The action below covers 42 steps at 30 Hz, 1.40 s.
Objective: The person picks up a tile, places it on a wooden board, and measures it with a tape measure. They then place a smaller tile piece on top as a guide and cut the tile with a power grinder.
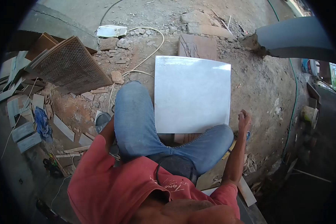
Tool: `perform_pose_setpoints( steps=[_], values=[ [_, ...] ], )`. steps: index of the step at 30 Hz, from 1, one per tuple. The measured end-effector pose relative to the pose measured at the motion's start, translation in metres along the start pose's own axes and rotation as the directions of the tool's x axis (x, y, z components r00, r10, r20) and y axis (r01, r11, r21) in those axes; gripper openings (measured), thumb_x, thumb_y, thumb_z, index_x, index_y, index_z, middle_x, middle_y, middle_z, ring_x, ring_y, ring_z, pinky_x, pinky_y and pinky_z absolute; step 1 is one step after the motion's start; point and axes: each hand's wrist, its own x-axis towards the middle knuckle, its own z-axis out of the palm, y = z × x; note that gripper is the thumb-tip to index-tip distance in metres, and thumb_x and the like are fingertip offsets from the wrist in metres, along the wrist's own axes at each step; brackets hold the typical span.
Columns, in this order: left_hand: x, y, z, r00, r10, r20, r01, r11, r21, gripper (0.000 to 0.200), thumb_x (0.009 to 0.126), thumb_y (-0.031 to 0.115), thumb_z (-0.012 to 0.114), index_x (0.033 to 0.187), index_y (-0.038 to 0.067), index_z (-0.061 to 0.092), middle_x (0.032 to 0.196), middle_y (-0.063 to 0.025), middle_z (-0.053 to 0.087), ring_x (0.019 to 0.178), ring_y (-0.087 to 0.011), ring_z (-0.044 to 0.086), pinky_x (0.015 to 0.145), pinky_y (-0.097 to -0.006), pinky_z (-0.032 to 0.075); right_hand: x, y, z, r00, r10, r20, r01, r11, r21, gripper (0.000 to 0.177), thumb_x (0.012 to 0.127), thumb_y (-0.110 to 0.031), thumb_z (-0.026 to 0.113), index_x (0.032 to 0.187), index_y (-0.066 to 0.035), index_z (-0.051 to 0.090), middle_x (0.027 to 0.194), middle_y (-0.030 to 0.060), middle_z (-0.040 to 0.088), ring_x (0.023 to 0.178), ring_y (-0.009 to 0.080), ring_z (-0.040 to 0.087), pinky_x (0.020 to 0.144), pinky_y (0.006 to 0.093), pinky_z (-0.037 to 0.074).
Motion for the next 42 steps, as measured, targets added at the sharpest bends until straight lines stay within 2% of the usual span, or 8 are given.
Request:
perform_pose_setpoints(
  steps=[8, 15, 18, 20, 22, 24, 32, 42],
  values=[
    [-0.05, 0.0, 0.015, 0.94, 0.259, -0.223, -0.064, 0.773, 0.631, 0.032, 0.092, 0.019, 0.048, 0.122, 0.006, 0.048, 0.116, -0.0078, 0.056, 0.1, -0.0202, 0.056, 0.085, -0.0329, 0.046, -0.079, 0.074, 0.022, 0.969, 0.165, 0.185, -0.203, 0.956, 0.212, 0.036, 0.085, -0.023, 0.059, 0.111, 0.002, 0.06, 0.104, 0.0221, 0.063, 0.098, 0.031, 0.061, 0.086, 0.0371, 0.046],
    [-0.104, 0.027, 0.044, 0.883, 0.443, -0.155, 0.163, 0.021, 0.986, 0.032, 0.093, 0.018, 0.048, 0.124, 0.008, 0.047, 0.118, -0.0079, 0.055, 0.101, -0.0219, 0.056, 0.085, -0.0341, 0.046, -0.03, 0.09, 0.054, 0.904, -0.391, 0.174, 0.424, 0.875, -0.236, 0.07, 0.076, -0.019, 0.066, 0.135, -0.001, 0.033, 0.133, 0.0278, 0.038, 0.121, 0.0435, 0.038, 0.1, 0.045, 0.034],
    [-0.129, 0.041, 0.034, 0.844, 0.497, -0.2, 0.192, 0.069, 0.979, 0.032, 0.093, 0.018, 0.047, 0.124, 0.008, 0.047, 0.119, -0.008, 0.054, 0.101, -0.0224, 0.056, 0.085, -0.0344, 0.047, -0.02, 0.108, 0.078, 0.894, -0.41, 0.183, 0.448, 0.826, -0.341, 0.069, 0.077, -0.018, 0.063, 0.136, -0.001, 0.031, 0.131, 0.0296, 0.039, 0.119, 0.0445, 0.039, 0.1, 0.045, 0.035],
    [-0.152, 0.035, 0.012, 0.725, 0.569, -0.388, -0.219, 0.724, 0.654, 0.033, 0.093, 0.019, 0.048, 0.124, 0.007, 0.046, 0.115, -0.007, 0.056, 0.094, -0.0188, 0.058, 0.076, -0.0292, 0.047, -0.013, 0.126, 0.089, 0.873, -0.463, 0.153, 0.487, 0.814, -0.317, 0.068, 0.078, -0.016, 0.061, 0.137, -0.001, 0.03, 0.13, 0.0301, 0.039, 0.118, 0.0447, 0.04, 0.099, 0.0454, 0.035],
    [-0.186, 0.058, 0.02, 0.738, 0.537, -0.41, -0.271, 0.791, 0.549, 0.031, 0.093, 0.017, 0.048, 0.122, 0.006, 0.047, 0.114, -0.0064, 0.055, 0.09, -0.0156, 0.058, 0.073, -0.0257, 0.047, -0.016, 0.117, 0.092, 0.842, -0.52, 0.146, 0.539, 0.792, -0.287, 0.067, 0.079, -0.015, 0.059, 0.137, -0.001, 0.029, 0.129, 0.0305, 0.04, 0.117, 0.0449, 0.041, 0.099, 0.0457, 0.035],
    [-0.223, 0.092, 0.046, 0.709, 0.653, -0.266, -0.356, 0.658, 0.663, 0.031, 0.094, 0.018, 0.048, 0.122, 0.006, 0.047, 0.111, -0.0059, 0.055, 0.088, -0.0148, 0.057, 0.073, -0.0263, 0.047, -0.021, 0.073, 0.059, 0.944, -0.186, 0.271, 0.24, 0.954, -0.181, 0.066, 0.075, -0.014, 0.064, 0.132, 0.002, 0.035, 0.123, 0.0303, 0.045, 0.115, 0.0433, 0.044, 0.096, 0.0458, 0.038],
    [-0.239, 0.161, 0.177, 0.811, 0.476, 0.34, -0.289, -0.179, 0.94, 0.034, 0.09, 0.025, 0.05, 0.111, -0.001, 0.054, 0.102, -0.0167, 0.062, 0.095, -0.025, 0.06, 0.082, -0.0341, 0.045, 0.011, 0.086, 0.051, 0.947, -0.042, 0.318, -0.005, 0.989, 0.146, 0.049, 0.075, -0.022, 0.067, 0.11, 0.01, 0.055, 0.098, 0.0313, 0.06, 0.092, 0.0402, 0.06, 0.078, 0.0426, 0.047],
    [-0.043, -0.098, 0.139, 0.89, 0.41, -0.198, -0.147, 0.67, 0.728, 0.065, 0.085, 0.049, 0.053, 0.122, -0.005, 0.049, 0.112, -0.0235, 0.058, 0.105, -0.0339, 0.056, 0.09, -0.0387, 0.041, 0.031, 0.077, -0.038, 0.981, 0.015, -0.194, -0.035, 0.994, -0.1, 0.045, 0.084, -0.04, 0.057, 0.1, 0.001, 0.064, 0.097, 0.0241, 0.063, 0.094, 0.0374, 0.06, 0.082, 0.0435, 0.045]
  ],
)
